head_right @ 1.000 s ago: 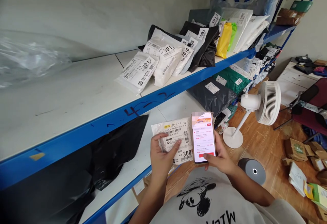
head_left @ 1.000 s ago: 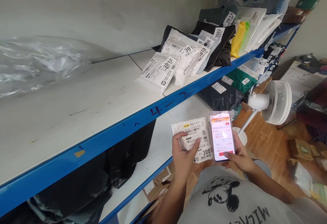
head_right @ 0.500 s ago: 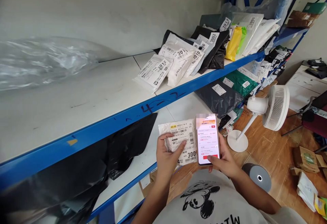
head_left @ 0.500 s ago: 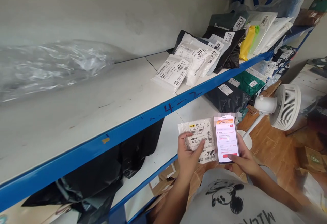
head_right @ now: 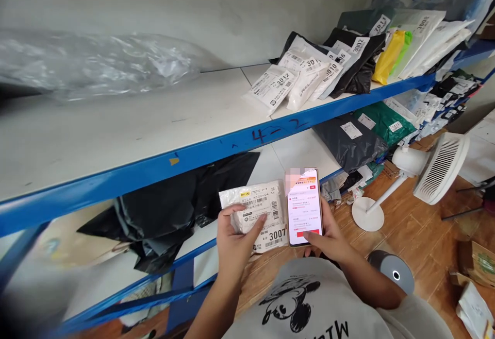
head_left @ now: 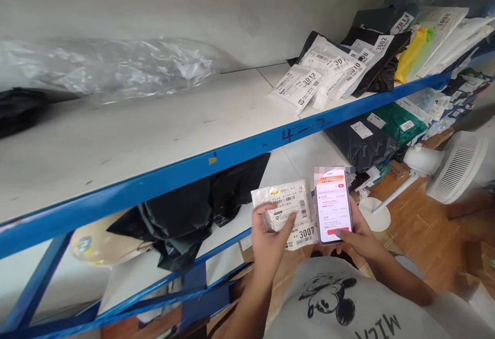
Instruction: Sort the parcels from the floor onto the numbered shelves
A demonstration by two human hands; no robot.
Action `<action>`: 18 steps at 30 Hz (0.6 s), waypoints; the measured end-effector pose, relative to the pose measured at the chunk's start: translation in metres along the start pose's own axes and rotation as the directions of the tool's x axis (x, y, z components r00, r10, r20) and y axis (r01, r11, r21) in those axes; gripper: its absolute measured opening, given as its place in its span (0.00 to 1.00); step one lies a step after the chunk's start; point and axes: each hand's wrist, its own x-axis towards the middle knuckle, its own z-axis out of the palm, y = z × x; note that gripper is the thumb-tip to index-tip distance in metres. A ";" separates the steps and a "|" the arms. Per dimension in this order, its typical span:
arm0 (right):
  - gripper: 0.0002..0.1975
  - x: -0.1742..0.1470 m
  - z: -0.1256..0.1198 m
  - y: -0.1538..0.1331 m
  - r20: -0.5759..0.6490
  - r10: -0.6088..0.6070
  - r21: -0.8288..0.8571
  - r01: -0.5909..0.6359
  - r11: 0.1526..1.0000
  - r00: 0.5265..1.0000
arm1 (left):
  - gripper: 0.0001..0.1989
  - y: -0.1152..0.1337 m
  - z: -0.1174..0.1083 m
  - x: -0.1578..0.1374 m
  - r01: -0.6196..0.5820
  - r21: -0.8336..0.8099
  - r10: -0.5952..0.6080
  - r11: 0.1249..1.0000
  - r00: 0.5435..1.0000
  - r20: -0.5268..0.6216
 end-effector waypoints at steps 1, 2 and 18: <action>0.56 0.002 0.002 0.000 0.011 0.001 0.001 -0.001 1.000 1.000 | 0.22 -0.001 -0.007 -0.005 -0.002 0.011 0.002 1.000 0.999 -0.037; 0.54 0.003 0.003 -0.001 0.024 0.002 0.000 -0.002 1.000 1.000 | 0.23 -0.003 -0.015 -0.010 -0.008 0.024 0.010 1.000 0.996 -0.090; 0.64 -0.047 0.033 0.060 0.370 0.475 -0.274 -0.394 0.877 0.799 | 0.21 -0.011 -0.054 -0.274 0.238 -0.203 -0.303 0.950 0.544 -0.782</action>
